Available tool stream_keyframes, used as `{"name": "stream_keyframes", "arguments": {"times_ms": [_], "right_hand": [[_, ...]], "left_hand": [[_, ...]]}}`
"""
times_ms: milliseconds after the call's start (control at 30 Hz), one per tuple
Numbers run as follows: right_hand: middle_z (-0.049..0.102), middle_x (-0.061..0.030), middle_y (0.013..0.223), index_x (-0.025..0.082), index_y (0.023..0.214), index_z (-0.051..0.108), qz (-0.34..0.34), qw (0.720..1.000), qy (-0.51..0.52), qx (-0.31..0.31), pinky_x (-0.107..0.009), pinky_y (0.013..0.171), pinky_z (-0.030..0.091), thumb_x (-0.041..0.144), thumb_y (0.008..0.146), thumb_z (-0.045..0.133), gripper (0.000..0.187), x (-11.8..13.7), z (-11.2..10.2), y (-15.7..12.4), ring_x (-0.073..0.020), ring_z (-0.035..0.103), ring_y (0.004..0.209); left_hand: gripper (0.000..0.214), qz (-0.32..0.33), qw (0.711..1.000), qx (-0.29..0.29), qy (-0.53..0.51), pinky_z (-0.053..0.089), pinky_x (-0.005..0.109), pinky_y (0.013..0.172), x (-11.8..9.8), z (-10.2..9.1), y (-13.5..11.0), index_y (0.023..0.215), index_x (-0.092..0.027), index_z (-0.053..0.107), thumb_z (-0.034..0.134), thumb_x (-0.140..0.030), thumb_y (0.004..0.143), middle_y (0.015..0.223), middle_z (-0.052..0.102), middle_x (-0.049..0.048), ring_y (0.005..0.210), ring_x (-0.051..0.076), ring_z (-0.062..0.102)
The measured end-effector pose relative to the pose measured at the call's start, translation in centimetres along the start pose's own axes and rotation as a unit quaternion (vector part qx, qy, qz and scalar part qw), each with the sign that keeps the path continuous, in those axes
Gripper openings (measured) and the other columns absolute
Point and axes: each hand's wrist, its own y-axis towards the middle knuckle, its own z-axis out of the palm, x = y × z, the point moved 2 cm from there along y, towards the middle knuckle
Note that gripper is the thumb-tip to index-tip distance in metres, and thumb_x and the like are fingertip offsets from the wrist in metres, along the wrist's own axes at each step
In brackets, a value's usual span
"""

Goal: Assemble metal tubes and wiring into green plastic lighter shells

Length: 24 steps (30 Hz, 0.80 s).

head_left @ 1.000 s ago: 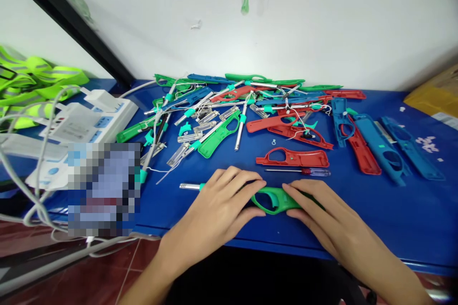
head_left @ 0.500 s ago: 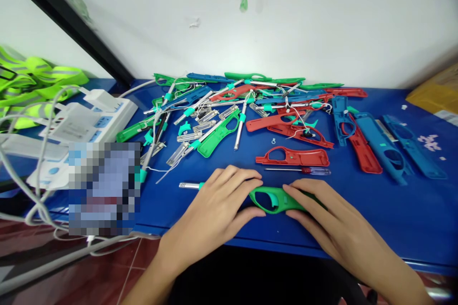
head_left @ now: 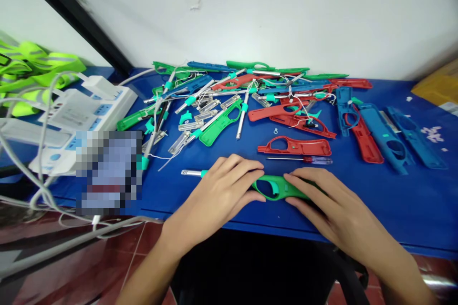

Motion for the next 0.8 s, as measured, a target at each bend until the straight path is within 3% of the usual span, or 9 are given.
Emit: {"name": "stream_keyframes", "arguments": {"times_ms": [133,400,500,700,800], "right_hand": [[0.076,-0.0133,0.133,0.02,0.152,0.064,-0.013,1.0,0.007,-0.013,-0.048,0.106,0.066,0.025,0.111,0.062,0.04,0.2,-0.2,0.1,-0.0289,0.075,0.122],[0.074,-0.0134,0.133,0.017,0.148,0.064,-0.033,0.999,-0.003,-0.01,-0.048,0.11,0.064,0.024,0.113,0.059,0.036,0.3,-0.2,0.3,-0.0265,0.073,0.123],[0.076,-0.0128,0.131,0.016,0.145,0.067,-0.053,0.998,-0.014,-0.02,-0.044,0.108,0.064,0.023,0.111,0.064,0.035,0.2,-0.2,0.4,-0.0256,0.074,0.12],[0.08,-0.0101,0.124,0.019,0.141,0.074,-0.051,0.998,-0.014,-0.028,-0.039,0.096,0.066,0.024,0.11,0.065,0.032,0.2,-0.5,1.0,-0.0223,0.076,0.105],[0.082,-0.0096,0.122,0.02,0.138,0.076,-0.052,0.998,-0.029,-0.038,-0.041,0.094,0.065,0.028,0.111,0.065,0.03,0.1,-0.4,1.1,-0.0238,0.075,0.105]], "left_hand": [[0.033,0.023,0.999,-0.012,0.023,0.055,0.045,0.103,-0.2,0.1,0.1,0.137,-0.015,0.066,0.06,-0.037,0.113,0.136,0.076,0.0114,0.119,0.027,0.069],[0.038,0.015,0.999,0.006,-0.042,0.057,0.051,0.113,0.3,0.3,-0.2,0.148,-0.017,0.058,0.061,-0.032,0.113,0.145,0.071,0.0146,0.132,0.028,0.066],[0.035,0.027,1.0,-0.003,0.004,0.059,0.052,0.111,0.0,0.4,-0.2,0.145,-0.015,0.061,0.059,-0.03,0.114,0.141,0.072,0.0151,0.131,0.029,0.067],[0.032,0.11,0.982,-0.007,0.153,0.06,0.051,0.106,-0.8,0.4,-0.3,0.139,-0.004,0.066,0.052,-0.021,0.115,0.143,0.071,0.0213,0.128,0.033,0.069],[0.034,0.107,0.974,0.009,0.198,0.06,0.049,0.104,-1.1,0.4,-0.3,0.139,-0.003,0.068,0.053,-0.023,0.116,0.148,0.07,0.0221,0.127,0.033,0.069]]}}
